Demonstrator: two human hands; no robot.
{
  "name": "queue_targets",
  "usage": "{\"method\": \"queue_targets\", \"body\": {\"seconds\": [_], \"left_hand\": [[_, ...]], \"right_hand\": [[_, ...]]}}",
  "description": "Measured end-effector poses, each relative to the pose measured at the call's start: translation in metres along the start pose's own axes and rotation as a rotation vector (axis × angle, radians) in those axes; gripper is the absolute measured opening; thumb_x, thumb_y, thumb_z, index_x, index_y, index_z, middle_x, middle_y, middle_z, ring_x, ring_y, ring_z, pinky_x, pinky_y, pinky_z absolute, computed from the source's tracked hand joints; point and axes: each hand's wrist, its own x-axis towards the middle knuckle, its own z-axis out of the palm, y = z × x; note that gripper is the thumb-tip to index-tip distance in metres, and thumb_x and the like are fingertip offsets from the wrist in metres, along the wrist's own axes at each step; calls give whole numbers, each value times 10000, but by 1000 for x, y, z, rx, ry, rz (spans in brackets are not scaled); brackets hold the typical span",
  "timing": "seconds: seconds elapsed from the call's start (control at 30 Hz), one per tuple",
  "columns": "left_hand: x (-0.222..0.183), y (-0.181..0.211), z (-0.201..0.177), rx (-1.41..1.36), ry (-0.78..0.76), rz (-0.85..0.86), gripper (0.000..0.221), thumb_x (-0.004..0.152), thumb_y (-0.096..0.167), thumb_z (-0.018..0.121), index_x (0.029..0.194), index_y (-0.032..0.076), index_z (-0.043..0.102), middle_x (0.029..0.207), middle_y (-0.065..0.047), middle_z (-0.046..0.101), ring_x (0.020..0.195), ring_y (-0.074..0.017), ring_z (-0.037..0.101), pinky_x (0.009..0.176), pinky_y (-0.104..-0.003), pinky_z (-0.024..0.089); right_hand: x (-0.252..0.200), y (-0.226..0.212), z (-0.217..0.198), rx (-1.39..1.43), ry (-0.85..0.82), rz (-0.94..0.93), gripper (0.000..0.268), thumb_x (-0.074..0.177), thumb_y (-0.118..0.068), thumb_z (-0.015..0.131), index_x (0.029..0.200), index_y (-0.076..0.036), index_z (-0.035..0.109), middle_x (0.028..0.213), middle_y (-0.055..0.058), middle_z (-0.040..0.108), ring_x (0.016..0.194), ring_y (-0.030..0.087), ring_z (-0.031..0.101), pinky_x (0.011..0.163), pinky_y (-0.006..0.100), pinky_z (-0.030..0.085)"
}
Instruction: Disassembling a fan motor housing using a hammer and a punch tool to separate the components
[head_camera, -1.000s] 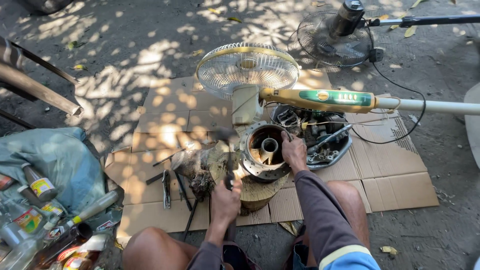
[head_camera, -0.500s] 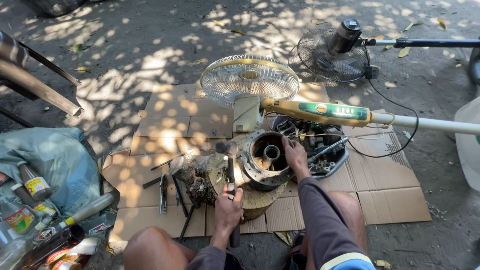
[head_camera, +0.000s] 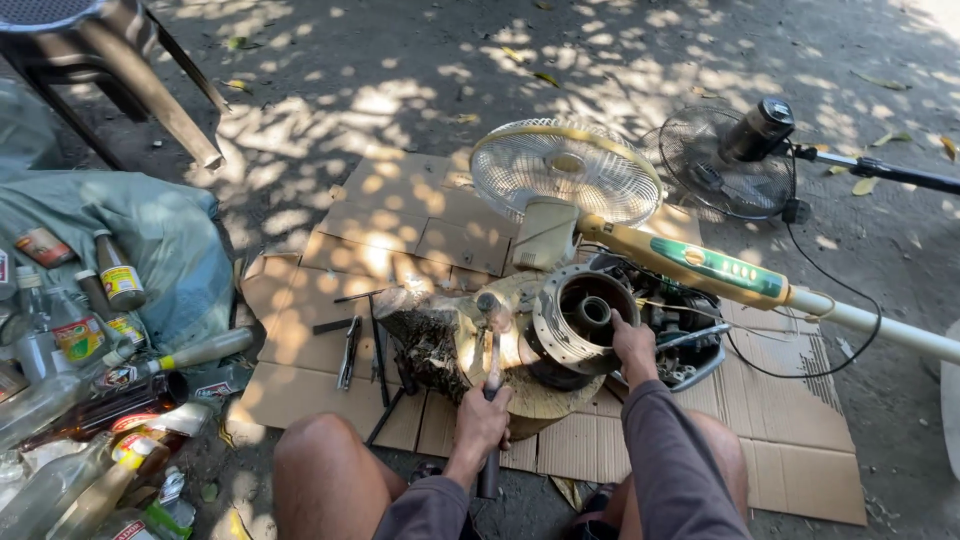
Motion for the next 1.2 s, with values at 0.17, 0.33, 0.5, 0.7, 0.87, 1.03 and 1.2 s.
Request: {"method": "queue_targets", "body": {"seconds": [0.17,0.33,0.5,0.7,0.87,1.03,1.2], "left_hand": [[3,-9,-1,-353,-104,-280,257,1024,161,570,1229,11,604,672,-26,559,455,-137,514,389,-290,487],[10,-7,1,-347,-74,-30,153,1028,179,602,1048,27,591,654,-46,566,425,-166,516,353,-319,492],[5,21,-5,-100,-51,536,442,978,373,650,1160,-30,644,736,-90,676,405,-152,578,296,-288,473],[30,3,21,131,34,521,194,983,263,617,876,103,631,642,14,562,520,-141,487,481,-328,409],[-21,37,3,-62,-81,323,185,1006,186,588,861,86,534,601,-7,499,396,-155,471,350,-319,438],[-50,81,-24,-342,-193,768,153,988,117,643,1124,54,613,697,-3,598,483,-125,539,402,-280,512],[-151,216,-47,-597,-100,1494,185,1023,165,592,1128,119,447,763,-59,572,584,-154,529,527,-282,509]], "right_hand": [[-12,-16,-6,-172,-135,-141,473,975,-287,678,1344,6,635,1214,189,719,1011,277,712,894,358,570],[28,1,-6,-223,-157,-121,436,1011,-214,623,1405,-30,585,1253,206,694,1060,311,684,928,393,550],[45,18,-3,-357,-84,-155,414,928,-108,492,1265,94,624,1206,277,683,1054,381,662,920,429,528],[62,32,3,-408,-66,-149,418,894,-98,503,1209,124,665,1175,291,702,1027,391,687,903,438,550],[28,13,-1,-405,-76,-147,465,882,-117,502,1268,119,610,1264,301,658,1142,419,651,988,440,529],[23,13,9,-370,-39,-126,421,891,-128,526,1247,66,639,1219,269,689,1083,420,670,955,465,539],[17,12,9,-370,-45,-124,411,883,-108,533,1240,62,646,1215,264,697,1083,415,684,962,457,547]]}}
